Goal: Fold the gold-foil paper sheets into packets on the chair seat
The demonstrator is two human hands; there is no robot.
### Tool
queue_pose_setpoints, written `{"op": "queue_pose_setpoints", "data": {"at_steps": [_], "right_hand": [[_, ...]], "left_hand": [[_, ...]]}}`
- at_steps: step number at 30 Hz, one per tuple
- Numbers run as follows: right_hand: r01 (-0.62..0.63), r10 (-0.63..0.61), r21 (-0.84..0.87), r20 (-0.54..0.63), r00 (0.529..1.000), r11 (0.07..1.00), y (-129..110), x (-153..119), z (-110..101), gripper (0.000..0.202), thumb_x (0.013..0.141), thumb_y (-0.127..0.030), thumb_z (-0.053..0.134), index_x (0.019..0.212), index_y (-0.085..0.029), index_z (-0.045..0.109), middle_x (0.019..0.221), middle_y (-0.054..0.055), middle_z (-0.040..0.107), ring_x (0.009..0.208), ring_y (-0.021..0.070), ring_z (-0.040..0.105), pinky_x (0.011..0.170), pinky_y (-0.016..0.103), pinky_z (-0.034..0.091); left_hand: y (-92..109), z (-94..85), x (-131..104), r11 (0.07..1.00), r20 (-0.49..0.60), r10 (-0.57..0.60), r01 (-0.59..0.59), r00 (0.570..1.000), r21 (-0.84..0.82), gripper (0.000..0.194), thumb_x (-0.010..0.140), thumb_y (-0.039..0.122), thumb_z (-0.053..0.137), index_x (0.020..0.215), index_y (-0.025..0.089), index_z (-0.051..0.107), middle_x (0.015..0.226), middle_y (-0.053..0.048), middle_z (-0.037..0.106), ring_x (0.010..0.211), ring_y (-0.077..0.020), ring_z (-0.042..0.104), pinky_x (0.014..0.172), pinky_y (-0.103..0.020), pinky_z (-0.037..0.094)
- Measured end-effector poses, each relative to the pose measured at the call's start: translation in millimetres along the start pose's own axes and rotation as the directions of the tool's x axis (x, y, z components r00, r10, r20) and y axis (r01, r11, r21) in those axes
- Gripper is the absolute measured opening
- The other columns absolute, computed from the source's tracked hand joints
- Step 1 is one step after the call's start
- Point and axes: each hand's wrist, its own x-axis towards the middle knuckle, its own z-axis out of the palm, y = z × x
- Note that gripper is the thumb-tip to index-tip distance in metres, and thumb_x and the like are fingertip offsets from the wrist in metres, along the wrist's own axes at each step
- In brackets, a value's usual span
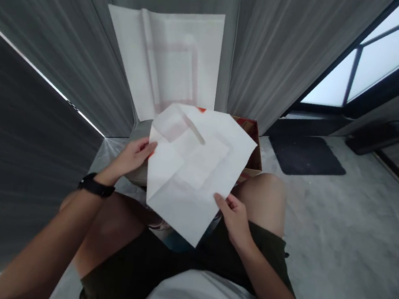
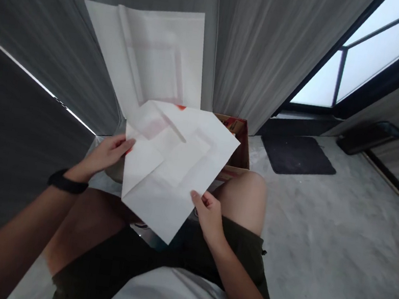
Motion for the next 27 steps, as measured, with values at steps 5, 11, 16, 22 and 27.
{"op": "queue_pose_setpoints", "data": {"at_steps": [5,11,16,22,27], "right_hand": [[0.112,-0.118,-0.097,-0.063,0.991,0.989,2.1,70.2,18.9,0.058,0.077,-0.07,0.075,0.101,-0.017,0.078,0.087,0.009,0.079,0.082,0.0279,0.073,0.074,0.04,0.06],[0.248,-0.418,-0.685,-0.091,0.904,0.685,9.0,102.1,-2.0,0.06,0.097,-0.057,0.058,0.14,-0.014,0.062,0.106,0.018,0.074,0.089,0.0332,0.073,0.082,0.053,0.061],[0.586,-0.541,-0.803,0.446,0.713,0.111,19.9,70.1,-31.8,0.078,0.1,-0.041,0.064,0.169,-0.023,0.031,0.153,0.022,0.053,0.14,0.0397,0.055,0.113,0.06,0.051],[0.765,-0.325,-0.641,0.738,0.592,-0.062,28.7,84.1,-13.7,0.083,0.093,-0.026,0.073,0.167,-0.022,0.037,0.172,0.02,0.035,0.159,0.0374,0.033,0.126,0.062,0.037],[0.805,-0.347,-0.591,0.764,0.545,-0.037,11.6,100.7,-6.1,0.05,0.1,-0.023,0.062,0.15,-0.026,0.062,0.166,0.014,0.048,0.156,0.0328,0.039,0.13,0.063,0.03]], "left_hand": [[-22.2,4.3,84.5,0.999,-0.012,0.026,-0.026,1.0,0.021,0.029,0.095,0.046,0.054,0.087,0.019,0.062,0.072,0.001,0.056,0.067,-0.016,0.051,0.06,-0.025,0.04],[-59.0,37.8,74.8,0.98,-0.287,-0.074,0.123,0.955,0.157,0.048,0.091,0.033,0.063,0.135,0.012,0.058,0.116,-0.015,0.069,0.098,-0.0281,0.068,0.088,-0.043,0.058],[-75.9,58.0,27.1,0.865,-0.21,0.374,-0.258,0.903,0.431,0.047,0.104,0.035,0.055,0.147,0.018,0.057,0.153,-0.018,0.054,0.143,-0.0348,0.052,0.121,-0.056,0.044],[-91.0,68.2,22.3,0.8,0.044,0.452,-0.426,0.891,0.423,0.042,0.11,0.036,0.045,0.147,0.022,0.06,0.16,-0.012,0.054,0.154,-0.0295,0.044,0.126,-0.055,0.04],[-92.2,70.1,23.7,0.814,0.045,0.417,-0.395,0.908,0.426,0.041,0.111,0.035,0.044,0.143,0.021,0.065,0.156,-0.011,0.06,0.152,-0.0298,0.048,0.125,-0.058,0.041]]}}
